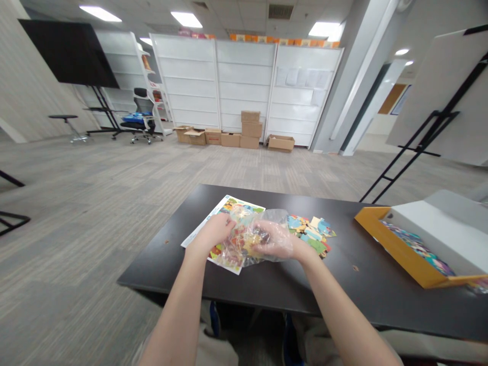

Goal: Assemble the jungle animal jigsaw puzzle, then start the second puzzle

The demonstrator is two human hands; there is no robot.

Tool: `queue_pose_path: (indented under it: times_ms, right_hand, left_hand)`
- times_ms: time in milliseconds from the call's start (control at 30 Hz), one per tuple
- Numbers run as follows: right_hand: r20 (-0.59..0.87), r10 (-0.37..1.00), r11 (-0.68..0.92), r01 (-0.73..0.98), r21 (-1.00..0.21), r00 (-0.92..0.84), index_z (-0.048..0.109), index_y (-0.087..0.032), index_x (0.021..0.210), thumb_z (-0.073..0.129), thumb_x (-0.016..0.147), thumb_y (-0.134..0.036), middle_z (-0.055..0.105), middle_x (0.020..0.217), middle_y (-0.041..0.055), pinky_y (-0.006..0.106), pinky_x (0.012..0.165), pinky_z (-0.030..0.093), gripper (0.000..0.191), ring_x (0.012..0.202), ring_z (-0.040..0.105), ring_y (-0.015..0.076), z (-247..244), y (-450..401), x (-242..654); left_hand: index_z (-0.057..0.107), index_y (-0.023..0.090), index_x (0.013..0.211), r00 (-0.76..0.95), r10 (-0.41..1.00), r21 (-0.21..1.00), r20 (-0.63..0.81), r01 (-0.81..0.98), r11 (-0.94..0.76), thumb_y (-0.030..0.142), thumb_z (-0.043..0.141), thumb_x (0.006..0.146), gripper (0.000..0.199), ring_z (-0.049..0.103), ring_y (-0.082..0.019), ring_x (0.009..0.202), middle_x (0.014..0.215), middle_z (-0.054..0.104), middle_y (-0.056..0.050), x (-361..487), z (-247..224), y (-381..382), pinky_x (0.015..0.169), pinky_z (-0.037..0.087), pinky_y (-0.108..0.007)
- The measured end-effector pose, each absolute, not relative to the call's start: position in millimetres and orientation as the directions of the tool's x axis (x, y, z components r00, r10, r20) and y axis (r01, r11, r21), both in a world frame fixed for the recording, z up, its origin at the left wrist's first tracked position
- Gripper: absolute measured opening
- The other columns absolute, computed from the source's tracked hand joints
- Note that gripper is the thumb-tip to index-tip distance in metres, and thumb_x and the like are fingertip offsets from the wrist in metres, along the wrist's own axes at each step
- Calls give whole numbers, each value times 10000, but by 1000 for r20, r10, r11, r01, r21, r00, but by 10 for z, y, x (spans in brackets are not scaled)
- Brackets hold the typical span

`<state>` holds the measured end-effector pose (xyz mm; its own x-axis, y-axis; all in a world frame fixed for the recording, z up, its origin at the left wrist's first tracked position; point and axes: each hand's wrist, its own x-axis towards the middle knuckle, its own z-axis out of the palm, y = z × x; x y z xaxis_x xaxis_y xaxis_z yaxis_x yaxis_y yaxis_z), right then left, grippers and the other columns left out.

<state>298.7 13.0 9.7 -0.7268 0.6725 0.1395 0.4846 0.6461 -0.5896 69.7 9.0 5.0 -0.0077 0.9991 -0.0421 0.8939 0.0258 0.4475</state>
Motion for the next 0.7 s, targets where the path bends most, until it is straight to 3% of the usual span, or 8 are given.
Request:
queue_pose_path:
  times_ms: [200,400,700]
  right_hand:
    - [115,669,615,461,-640,-734,649,-192,1061,701,825,-291,714,1078,35,340,894,506,262,966,646,213,113,140,3023]
    - [131,680,616,466,-635,-721,667,-195,1038,702,840,-292,728,1038,51,350,862,525,223,904,659,215,78,90,2970]
    - [117,661,632,465,-620,-741,714,-229,1097,697,867,-280,749,1123,47,359,936,524,236,997,686,233,79,62,2882]
  left_hand:
    - [704,174,789,35,999,383,-40,924,-17,272,489,950,286,700,-261,915,919,763,-127,688,61,95,794,478,-319]
    - [691,180,777,39,999,360,-22,933,-29,281,493,949,281,707,-262,910,904,760,-126,672,32,108,783,484,-317]
    - [699,177,821,44,999,357,-17,933,-35,277,517,943,241,721,-260,947,973,775,-127,585,-63,166,829,505,-322]
